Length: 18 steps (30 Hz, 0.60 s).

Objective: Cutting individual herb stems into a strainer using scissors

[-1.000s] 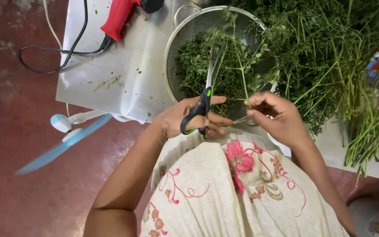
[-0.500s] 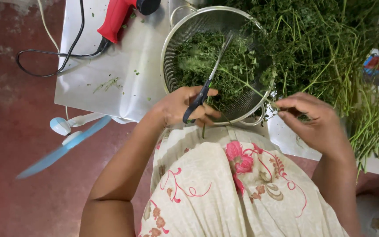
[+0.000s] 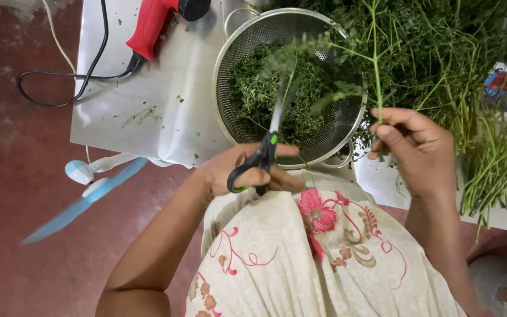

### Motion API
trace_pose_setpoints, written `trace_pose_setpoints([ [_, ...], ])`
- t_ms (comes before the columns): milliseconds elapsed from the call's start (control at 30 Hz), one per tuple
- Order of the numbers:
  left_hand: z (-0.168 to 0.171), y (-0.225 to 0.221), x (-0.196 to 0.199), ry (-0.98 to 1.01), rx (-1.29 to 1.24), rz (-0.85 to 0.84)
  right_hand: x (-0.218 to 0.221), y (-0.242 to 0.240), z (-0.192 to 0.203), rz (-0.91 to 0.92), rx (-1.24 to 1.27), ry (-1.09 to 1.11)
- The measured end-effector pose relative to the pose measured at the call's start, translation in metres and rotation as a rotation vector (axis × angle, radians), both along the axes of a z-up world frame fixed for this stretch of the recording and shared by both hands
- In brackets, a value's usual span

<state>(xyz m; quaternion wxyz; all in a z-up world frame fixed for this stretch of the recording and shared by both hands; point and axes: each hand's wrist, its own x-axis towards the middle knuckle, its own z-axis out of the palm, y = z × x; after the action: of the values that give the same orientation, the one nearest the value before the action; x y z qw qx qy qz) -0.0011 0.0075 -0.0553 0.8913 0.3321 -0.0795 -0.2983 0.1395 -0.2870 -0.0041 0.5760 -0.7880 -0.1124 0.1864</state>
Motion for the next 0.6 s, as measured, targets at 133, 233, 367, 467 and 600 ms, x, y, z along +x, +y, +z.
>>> trace_pose_setpoints([
  [133, 0.012, -0.008, -0.001, 0.03, 0.151, -0.062, -0.002, 0.019, 0.006, 0.026, 0.035, 0.089],
  [233, 0.013, -0.014, -0.001, 0.027, 0.084, -0.054, 0.001, 0.024, 0.006, 0.06, 0.032, 0.06],
  [367, 0.012, -0.01, 0.005, -0.026, 0.115, -0.019, 0.004, 0.023, 0.007, 0.126, -0.015, 0.002],
  [467, 0.012, -0.011, 0.01, -0.067, 0.123, -0.008, 0.002, 0.023, 0.007, 0.186, -0.023, 0.013],
  [600, 0.003, -0.015, 0.022, -0.008, -0.057, 0.002, 0.0, 0.024, 0.01, 0.303, -0.109, -0.058],
])
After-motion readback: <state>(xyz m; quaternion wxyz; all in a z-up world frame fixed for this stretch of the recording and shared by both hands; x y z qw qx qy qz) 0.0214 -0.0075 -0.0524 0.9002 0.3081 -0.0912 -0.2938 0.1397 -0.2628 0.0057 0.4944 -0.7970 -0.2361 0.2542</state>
